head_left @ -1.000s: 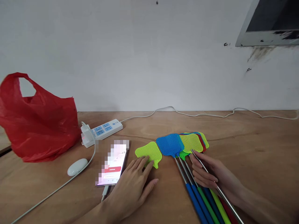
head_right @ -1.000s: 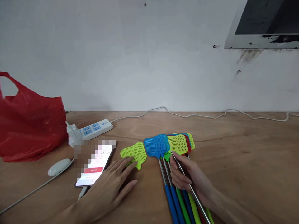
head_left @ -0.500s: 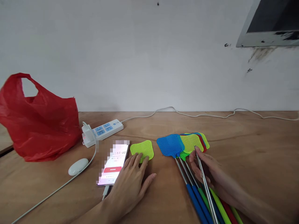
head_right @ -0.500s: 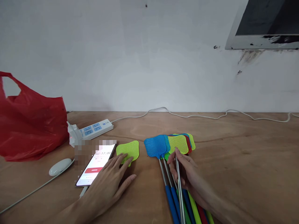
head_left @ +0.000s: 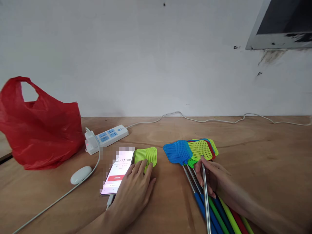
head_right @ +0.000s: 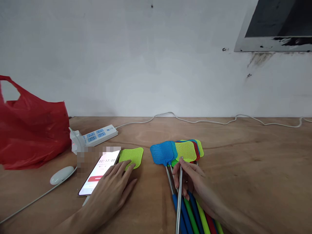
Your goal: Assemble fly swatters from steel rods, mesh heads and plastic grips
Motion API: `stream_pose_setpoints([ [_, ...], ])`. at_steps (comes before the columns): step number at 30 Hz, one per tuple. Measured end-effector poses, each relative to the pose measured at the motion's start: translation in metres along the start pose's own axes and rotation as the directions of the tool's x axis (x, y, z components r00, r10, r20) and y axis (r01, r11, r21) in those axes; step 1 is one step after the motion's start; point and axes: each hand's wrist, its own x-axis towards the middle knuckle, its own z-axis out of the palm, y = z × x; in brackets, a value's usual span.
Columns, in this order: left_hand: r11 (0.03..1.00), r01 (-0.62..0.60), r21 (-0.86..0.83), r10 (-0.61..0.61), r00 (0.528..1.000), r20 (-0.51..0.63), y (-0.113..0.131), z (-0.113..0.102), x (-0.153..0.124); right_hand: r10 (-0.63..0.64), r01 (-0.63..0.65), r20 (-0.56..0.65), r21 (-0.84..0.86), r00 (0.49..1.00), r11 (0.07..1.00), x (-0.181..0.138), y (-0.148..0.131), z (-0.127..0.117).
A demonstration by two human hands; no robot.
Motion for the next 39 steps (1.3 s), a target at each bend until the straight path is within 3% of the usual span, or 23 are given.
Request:
stream_pose_setpoints([
  [7, 0.983, -0.064, -0.172, 0.098, 0.976, 0.194, 0.012, -0.018, 0.001, 0.006, -0.007, 0.013, 0.006, 1.0, 1.0, 0.0, 0.001, 0.0],
  [17, 0.993, 0.113, -0.028, -0.1, 0.952, 0.289, 0.007, -0.014, 0.002, 0.014, -0.014, 0.036, 0.015, 0.999, 1.0, 0.002, 0.004, -0.003],
  [23, 0.99, 0.138, 0.014, -0.137, 0.965, 0.226, 0.008, -0.015, 0.002, 0.012, -0.012, 0.057, -0.001, 0.998, 1.0, 0.002, 0.004, -0.004],
  [27, 0.999, 0.034, -0.04, -0.03, 0.995, 0.093, 0.009, -0.012, 0.0, 0.02, -0.02, 0.055, -0.006, 0.998, 1.0, 0.002, 0.003, -0.003],
  [31, 0.993, -0.096, -0.072, 0.097, 0.995, 0.002, 0.009, -0.003, -0.005, 0.02, -0.019, 0.056, -0.014, 0.998, 1.0, 0.002, 0.004, -0.004],
  [34, 0.991, -0.105, -0.087, 0.107, 0.994, 0.02, 0.007, 0.002, -0.007, 0.017, -0.017, 0.056, -0.012, 0.998, 1.0, 0.002, 0.005, -0.005],
  [39, 0.994, -0.018, -0.105, 0.031, 0.991, 0.132, 0.007, 0.0, -0.005, 0.016, -0.015, 0.047, -0.019, 0.999, 1.0, 0.001, 0.003, -0.004],
])
